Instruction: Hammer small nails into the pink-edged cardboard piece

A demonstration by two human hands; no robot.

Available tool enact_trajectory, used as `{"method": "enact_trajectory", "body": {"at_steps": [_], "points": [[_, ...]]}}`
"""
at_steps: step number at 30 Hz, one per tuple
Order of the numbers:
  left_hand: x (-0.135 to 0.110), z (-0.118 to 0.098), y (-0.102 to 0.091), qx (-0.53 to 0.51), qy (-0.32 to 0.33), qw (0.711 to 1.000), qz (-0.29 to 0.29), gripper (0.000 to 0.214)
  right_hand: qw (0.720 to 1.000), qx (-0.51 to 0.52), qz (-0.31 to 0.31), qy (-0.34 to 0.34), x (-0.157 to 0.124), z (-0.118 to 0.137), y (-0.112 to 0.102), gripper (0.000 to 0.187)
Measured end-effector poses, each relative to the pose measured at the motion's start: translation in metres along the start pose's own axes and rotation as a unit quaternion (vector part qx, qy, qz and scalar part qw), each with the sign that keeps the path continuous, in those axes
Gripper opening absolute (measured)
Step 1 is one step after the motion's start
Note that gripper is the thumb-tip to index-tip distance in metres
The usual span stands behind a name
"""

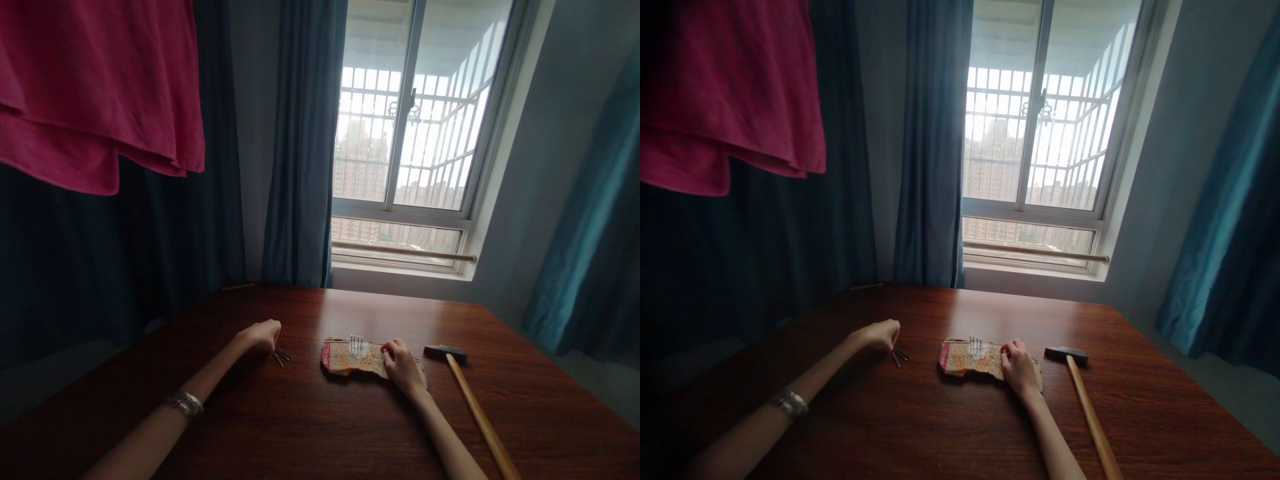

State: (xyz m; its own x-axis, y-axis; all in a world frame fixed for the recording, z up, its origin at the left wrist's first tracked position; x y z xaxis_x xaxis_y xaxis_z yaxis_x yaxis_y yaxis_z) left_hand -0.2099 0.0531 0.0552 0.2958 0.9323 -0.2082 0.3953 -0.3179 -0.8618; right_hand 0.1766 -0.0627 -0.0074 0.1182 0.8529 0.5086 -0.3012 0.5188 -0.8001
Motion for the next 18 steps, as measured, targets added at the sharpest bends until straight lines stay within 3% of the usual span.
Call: {"method": "enact_trajectory", "body": {"at_steps": [5,10,14,18], "points": [[0.003,-0.004,-0.01,-0.051,0.031,0.998,-0.029,0.013,1.0,0.008,-0.007,0.003,0.001,-0.001,0.001,0.02],[0.006,-0.039,-0.011,-0.177,0.184,0.966,-0.046,0.017,0.998,0.053,-0.017,0.008,0.006,0.0,-0.007,0.022],[0.007,-0.08,0.019,-0.306,0.258,0.916,-0.02,0.023,0.993,0.11,-0.049,-0.005,0.006,0.018,-0.019,0.021],[0.002,-0.116,0.063,-0.362,0.279,0.889,0.009,0.026,0.976,0.218,-0.002,-0.009,-0.001,0.045,-0.028,0.021]]}}
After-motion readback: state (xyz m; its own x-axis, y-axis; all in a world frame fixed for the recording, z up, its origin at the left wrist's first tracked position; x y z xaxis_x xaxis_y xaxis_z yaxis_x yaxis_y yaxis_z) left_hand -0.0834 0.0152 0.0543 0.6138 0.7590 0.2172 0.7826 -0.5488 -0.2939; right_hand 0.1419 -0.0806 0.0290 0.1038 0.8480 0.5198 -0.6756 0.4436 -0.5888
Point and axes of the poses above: each hand's wrist, its own x-axis towards the middle knuckle, its own y-axis out of the palm, z = x × y, the point moved 1 cm from there along x, towards the middle knuckle, and after that the axes turned 15 degrees about -x, right-handed, at the moved point
